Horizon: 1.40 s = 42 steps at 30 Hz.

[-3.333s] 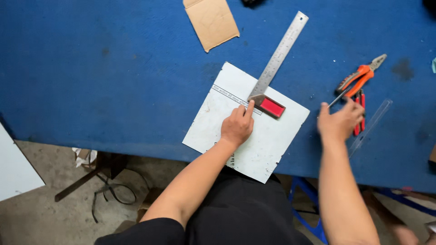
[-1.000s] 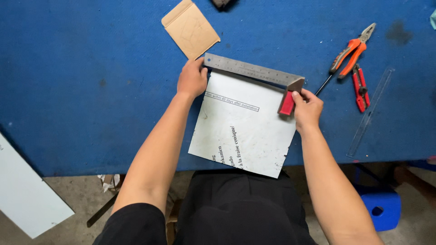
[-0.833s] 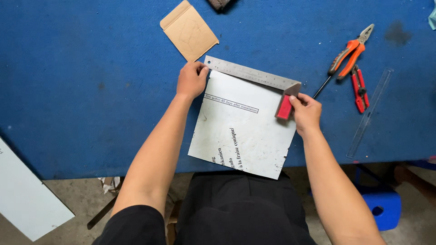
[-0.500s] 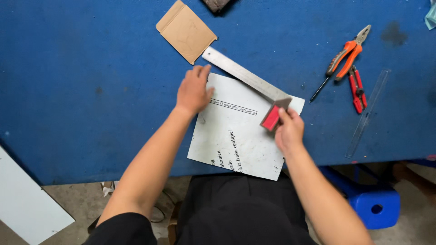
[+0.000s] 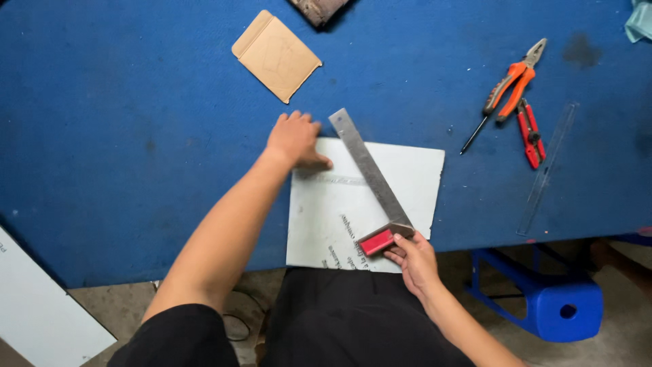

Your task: The person marks a small cardboard piece with a pen, then places a white sheet on the table. Using a metal ruler and a red utility knife, they measure and cut the sheet into a smaller rectangle. The person repeatedly repositions the ruler and cuts along the edges to refine the shape.

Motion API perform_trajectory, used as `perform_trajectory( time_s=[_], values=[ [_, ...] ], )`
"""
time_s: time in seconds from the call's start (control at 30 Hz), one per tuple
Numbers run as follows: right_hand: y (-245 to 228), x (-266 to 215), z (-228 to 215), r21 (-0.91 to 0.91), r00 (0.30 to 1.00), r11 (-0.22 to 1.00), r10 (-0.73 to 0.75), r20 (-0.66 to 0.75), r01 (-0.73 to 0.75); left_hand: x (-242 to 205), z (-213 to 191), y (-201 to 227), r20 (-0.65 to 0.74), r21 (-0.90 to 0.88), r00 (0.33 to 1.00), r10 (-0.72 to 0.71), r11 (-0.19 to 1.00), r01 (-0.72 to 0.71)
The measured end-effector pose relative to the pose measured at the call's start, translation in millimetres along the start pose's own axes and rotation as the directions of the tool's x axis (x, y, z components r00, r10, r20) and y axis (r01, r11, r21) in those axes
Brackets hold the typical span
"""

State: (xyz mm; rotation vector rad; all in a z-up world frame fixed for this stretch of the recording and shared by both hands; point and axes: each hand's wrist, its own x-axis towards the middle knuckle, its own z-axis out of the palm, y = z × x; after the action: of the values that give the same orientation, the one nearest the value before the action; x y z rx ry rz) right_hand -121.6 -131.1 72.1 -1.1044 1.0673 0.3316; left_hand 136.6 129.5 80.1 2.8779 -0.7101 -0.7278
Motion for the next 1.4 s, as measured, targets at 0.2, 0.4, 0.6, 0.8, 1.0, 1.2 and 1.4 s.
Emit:
perform_trajectory(
  time_s=[0.2,0.4,0.6,0.8,1.0,1.2,1.4],
  values=[
    [-21,4,-8,0.156,0.972,0.969,-0.210,0.107,0.192,-6,24,-30,0.196,-0.682,0.977,0.084,0.728,0.074],
    [-59,21,-9,0.189,0.932,0.939,-0.319,0.170,0.287,-23,44,-55,0.181,-0.823,0.983,-0.037,0.542,0.172],
    [-87,14,-9,0.199,0.902,0.921,-0.374,0.218,0.334,-52,90,-59,0.100,-0.949,0.973,-0.207,0.273,0.156],
    [-86,38,-13,0.193,0.886,0.913,-0.399,0.236,0.360,-59,96,-7,0.024,-0.942,0.895,-0.445,0.289,0.168],
    [-86,68,-3,0.128,0.872,0.928,-0.372,0.317,0.349,-49,81,-20,-0.071,-0.889,0.870,-0.489,0.426,0.167],
    [-60,79,31,0.194,0.855,0.980,-0.128,0.503,0.032,-68,33,18,-0.051,-0.994,0.930,-0.363,-0.069,-0.081],
    [-30,72,93,0.309,0.562,0.875,-0.051,0.825,-0.373,-103,13,84,0.436,-0.841,0.887,0.154,-0.280,0.463]
  ],
)
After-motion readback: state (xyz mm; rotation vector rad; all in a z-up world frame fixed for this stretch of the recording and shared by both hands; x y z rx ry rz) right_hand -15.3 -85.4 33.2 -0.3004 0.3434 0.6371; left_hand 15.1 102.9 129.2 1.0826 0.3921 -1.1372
